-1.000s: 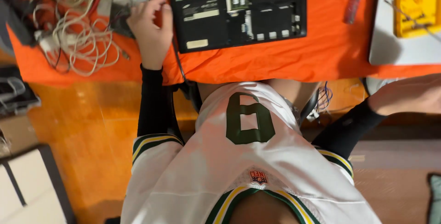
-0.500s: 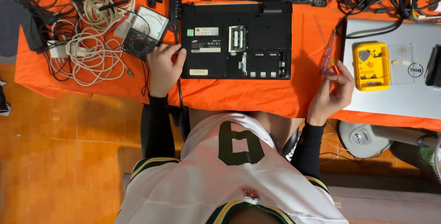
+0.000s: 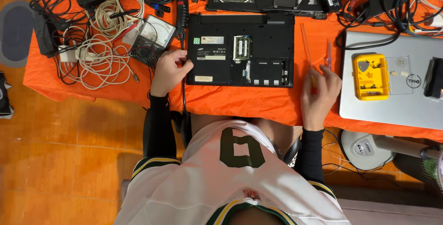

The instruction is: The recorder is shown repairing a laptop, including removing internal components and using a heat gun.

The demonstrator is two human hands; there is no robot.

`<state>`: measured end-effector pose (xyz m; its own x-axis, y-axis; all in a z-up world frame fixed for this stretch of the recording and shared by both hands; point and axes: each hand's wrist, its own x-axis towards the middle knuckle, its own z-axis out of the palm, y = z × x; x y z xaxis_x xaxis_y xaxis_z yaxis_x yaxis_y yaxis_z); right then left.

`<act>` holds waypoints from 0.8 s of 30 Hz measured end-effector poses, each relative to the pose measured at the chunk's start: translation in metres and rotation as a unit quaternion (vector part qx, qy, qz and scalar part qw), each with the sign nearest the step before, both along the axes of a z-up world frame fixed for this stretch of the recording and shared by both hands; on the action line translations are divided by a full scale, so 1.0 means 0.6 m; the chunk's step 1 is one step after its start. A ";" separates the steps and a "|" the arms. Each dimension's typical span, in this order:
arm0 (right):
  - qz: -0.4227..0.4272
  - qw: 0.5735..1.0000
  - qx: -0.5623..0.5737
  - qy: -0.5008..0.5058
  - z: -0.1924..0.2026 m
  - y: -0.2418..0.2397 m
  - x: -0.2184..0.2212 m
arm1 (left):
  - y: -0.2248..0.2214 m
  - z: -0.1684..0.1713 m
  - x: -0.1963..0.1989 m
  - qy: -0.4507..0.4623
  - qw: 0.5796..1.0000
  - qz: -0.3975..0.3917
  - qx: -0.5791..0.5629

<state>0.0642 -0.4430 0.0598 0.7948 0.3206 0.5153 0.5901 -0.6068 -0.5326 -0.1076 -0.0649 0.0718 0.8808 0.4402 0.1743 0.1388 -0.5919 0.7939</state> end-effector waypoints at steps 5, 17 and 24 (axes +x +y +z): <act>0.065 0.996 -0.058 -0.034 0.020 0.029 -0.008 | -0.008 -0.004 0.011 -0.005 0.999 -0.002 0.039; 0.111 0.989 -0.093 0.043 -0.009 0.006 0.002 | 0.008 -0.015 0.022 0.021 0.997 -0.024 0.076; 0.113 0.989 -0.078 0.052 -0.007 0.001 -0.001 | 0.001 -0.036 0.023 0.044 0.996 0.002 0.081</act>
<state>0.0636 -0.4425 0.0555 0.7398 0.5653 0.3650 0.6671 -0.5455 -0.5072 -0.0939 -0.0641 0.0501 0.8937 0.4170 0.1657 0.2066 -0.7102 0.6730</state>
